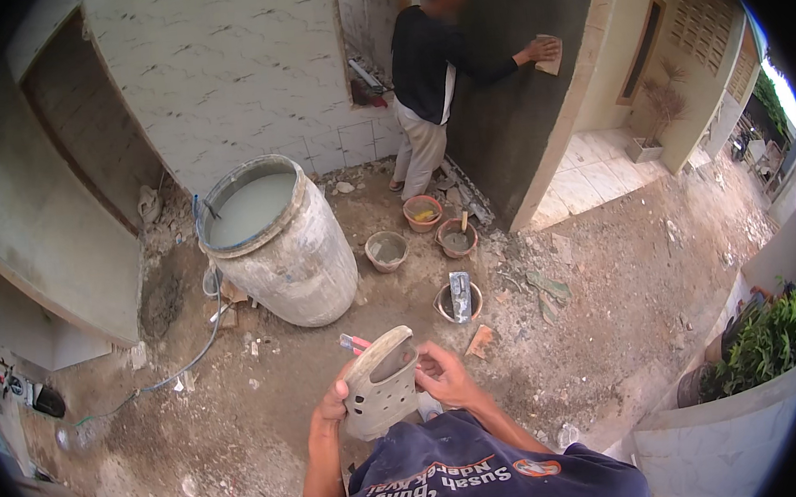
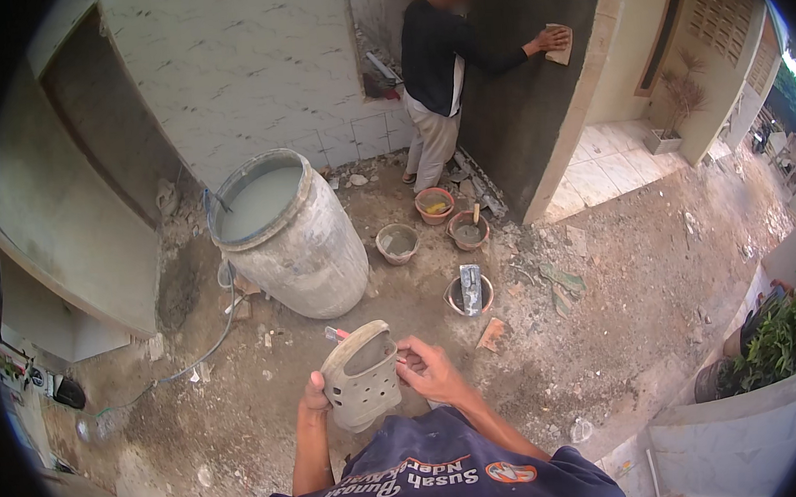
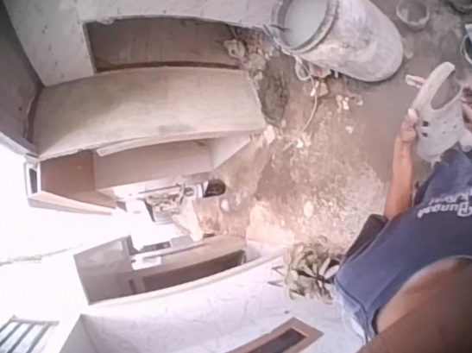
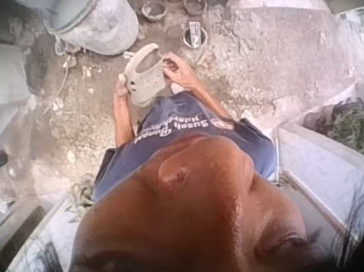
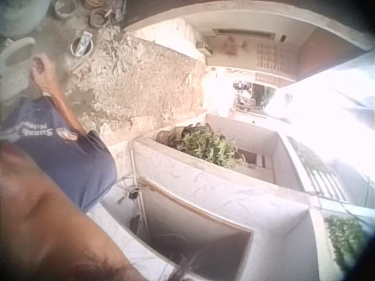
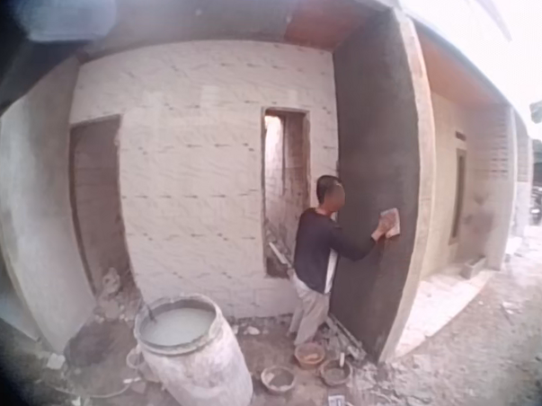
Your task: The person holds a beige clog-style shoe and uses a pink utility knife to cut the sole. They position the shoe on the ground and make several cuts along the edge of the sole, separating a strip of material from the main body of the shoe.
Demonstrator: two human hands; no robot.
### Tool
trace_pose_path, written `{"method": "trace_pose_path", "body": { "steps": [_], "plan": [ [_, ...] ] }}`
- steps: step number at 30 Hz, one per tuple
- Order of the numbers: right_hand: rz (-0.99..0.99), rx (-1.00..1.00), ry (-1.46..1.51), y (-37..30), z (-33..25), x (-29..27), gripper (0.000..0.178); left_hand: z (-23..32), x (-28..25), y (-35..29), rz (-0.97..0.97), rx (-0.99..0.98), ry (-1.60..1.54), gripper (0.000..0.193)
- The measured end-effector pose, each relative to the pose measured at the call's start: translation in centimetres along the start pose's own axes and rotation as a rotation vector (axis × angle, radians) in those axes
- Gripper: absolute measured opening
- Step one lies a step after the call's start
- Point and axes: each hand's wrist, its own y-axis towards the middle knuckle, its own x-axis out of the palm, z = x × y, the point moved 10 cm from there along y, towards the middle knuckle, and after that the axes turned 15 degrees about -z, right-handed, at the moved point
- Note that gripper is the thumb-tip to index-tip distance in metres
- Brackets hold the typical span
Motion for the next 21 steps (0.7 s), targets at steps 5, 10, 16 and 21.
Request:
{"method": "trace_pose_path", "body": {
  "steps": [5, 10, 16, 21],
  "plan": [
    [-0.135, 0.153, -0.027, -0.2, 0.6, 0.1, 0.024, 0.6, -0.2, -1.2, 0.031, 0.022, -0.029, 0.126],
    [-0.27, 0.22, 0.258, 0.0, 1.3, 1.5, 0.025, 0.6, -0.3, -1.6, 0.032, 0.004, -0.072, 0.126],
    [-0.328, 0.261, 0.34, -1.1, 1.9, 2.9, 0.038, -2.3, -0.6, -2.9, 0.034, -0.168, -0.165, 0.12],
    [-0.169, 0.281, 0.346, -2.1, 3.6, 2.0, 0.043, -3.0, 0.7, -2.3, 0.032, -0.103, -0.309, 0.098]
  ]
}}
